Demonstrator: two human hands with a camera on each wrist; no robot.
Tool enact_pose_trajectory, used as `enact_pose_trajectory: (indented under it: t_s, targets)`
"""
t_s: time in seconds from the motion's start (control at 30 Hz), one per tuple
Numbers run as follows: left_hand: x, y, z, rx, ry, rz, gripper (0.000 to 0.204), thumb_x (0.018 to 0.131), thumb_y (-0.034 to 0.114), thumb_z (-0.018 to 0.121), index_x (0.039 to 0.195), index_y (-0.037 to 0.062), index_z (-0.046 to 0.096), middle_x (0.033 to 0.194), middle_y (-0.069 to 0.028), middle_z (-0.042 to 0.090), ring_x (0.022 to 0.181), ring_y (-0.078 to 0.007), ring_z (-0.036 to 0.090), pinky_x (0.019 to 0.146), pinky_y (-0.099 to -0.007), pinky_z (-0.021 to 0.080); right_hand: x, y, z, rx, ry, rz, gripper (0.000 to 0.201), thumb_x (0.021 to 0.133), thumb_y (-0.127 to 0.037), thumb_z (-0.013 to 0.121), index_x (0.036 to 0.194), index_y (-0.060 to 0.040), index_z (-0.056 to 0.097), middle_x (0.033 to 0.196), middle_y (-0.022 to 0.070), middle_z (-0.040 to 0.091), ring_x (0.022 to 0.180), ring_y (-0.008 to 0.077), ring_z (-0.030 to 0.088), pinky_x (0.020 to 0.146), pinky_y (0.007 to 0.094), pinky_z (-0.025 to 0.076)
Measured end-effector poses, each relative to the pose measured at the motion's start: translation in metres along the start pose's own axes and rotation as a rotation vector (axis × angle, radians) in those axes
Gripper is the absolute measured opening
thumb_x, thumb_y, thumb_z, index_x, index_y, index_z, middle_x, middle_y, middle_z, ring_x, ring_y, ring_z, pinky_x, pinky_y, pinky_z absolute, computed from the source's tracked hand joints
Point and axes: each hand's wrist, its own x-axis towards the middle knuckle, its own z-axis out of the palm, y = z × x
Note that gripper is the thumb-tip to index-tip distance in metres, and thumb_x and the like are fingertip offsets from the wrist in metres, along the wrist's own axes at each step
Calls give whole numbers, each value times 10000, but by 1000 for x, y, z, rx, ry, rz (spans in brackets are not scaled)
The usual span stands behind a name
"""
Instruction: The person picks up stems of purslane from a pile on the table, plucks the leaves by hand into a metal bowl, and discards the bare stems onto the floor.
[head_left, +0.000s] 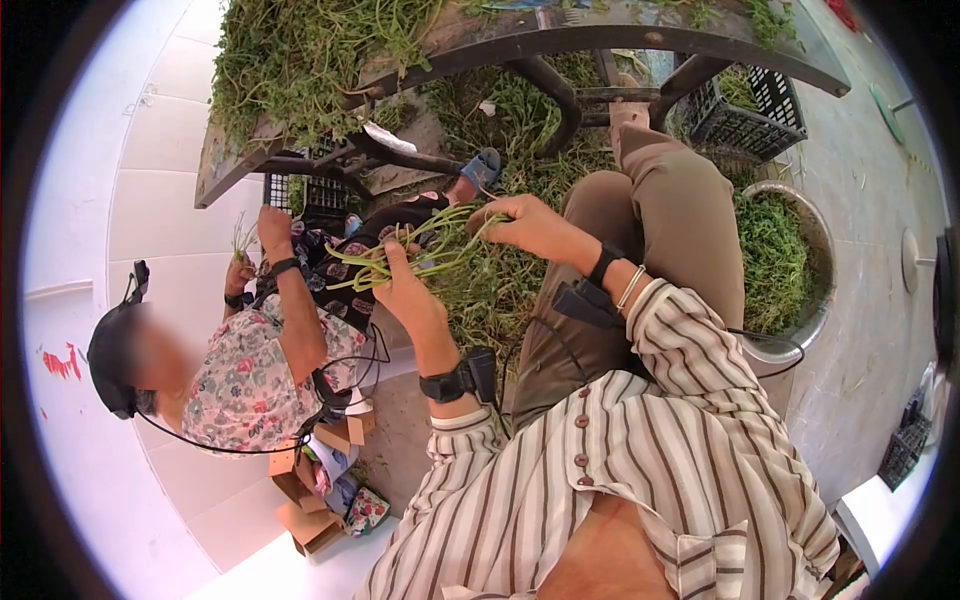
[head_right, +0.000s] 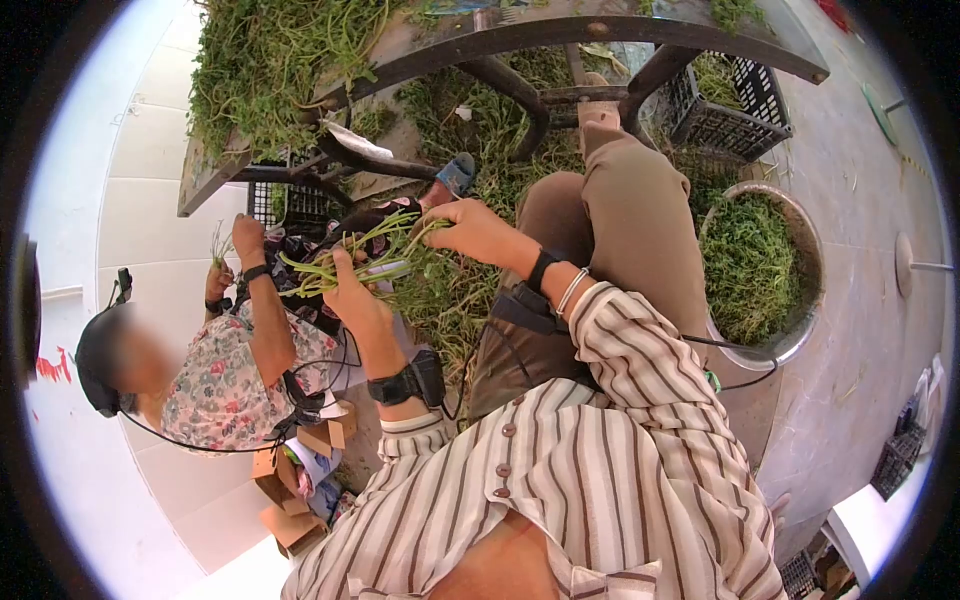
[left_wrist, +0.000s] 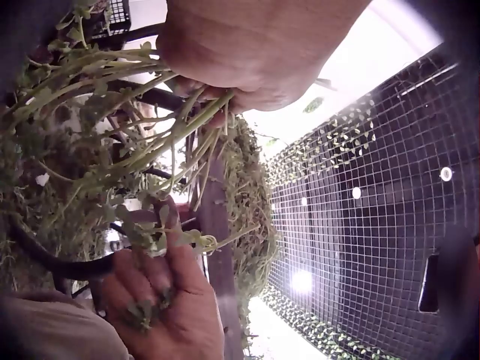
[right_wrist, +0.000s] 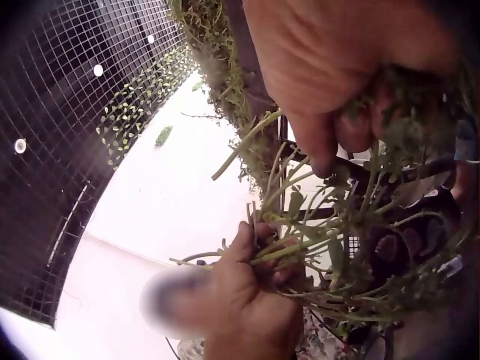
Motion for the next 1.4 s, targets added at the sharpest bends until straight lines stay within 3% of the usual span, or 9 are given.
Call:
enact_pose_trajectory:
  t_s: [0.17,0.23,0.43,0.53,0.87,1.07,1.1,1.33,1.4]
  targets:
    - [-2,3,3,-16,-7,-9,177,882,205,534,910,32,558,736,-22,571,512,-45,431,407,-195,287,-2,4,7,-98,-40,-100,288,759,-92,589,1040,-35,607,816,43,622,729,99,519,678,263,426]
    - [-3,4,3,-27,-4,-15,177,881,205,537,915,32,555,736,-23,571,513,-45,430,409,-194,287,-3,6,10,-105,-20,-234,342,722,-145,607,1041,-23,601,827,151,614,721,184,558,678,315,436]
    - [-3,5,3,-8,-13,-39,169,877,199,541,918,36,547,734,-25,571,511,-46,426,413,-195,287,-5,5,9,-250,-22,-26,346,721,-179,614,1007,17,599,779,167,611,663,218,557,643,338,433]
    - [-3,4,2,0,-7,-35,168,878,200,539,919,37,546,734,-23,570,512,-47,427,411,-197,288,-7,-4,6,-216,-39,28,285,735,-147,626,955,30,596,835,141,625,749,180,569,705,306,439]
    - [5,-5,-2,-36,21,-5,179,879,214,538,877,36,559,736,-22,572,494,-57,426,408,-213,296,-2,7,7,-223,-64,-2,273,739,-173,583,917,34,597,789,153,618,691,202,561,673,318,442]
    - [3,-2,1,-39,7,-51,157,886,189,524,908,34,534,742,-28,561,557,-73,462,449,-223,343,-4,7,8,-220,40,-81,258,723,-149,576,851,73,605,581,133,544,508,173,476,524,337,400]
    - [2,0,1,-12,-20,-87,141,892,159,507,939,25,510,760,-40,555,615,-87,495,487,-228,385,-3,7,7,-193,50,-39,247,724,-157,576,822,68,601,549,109,514,488,157,448,503,329,381]
    - [-4,0,16,-37,-15,-86,165,889,177,510,969,32,514,759,-27,556,593,-76,474,466,-222,355,0,5,-1,65,202,151,195,762,-169,553,725,11,617,515,31,473,454,89,371,455,285,321]
    - [0,-3,15,16,83,-46,169,888,207,514,889,40,539,742,-25,559,521,-67,445,424,-225,327,0,2,-10,158,259,215,175,778,-162,543,761,-5,617,546,3,458,481,70,356,462,256,295]
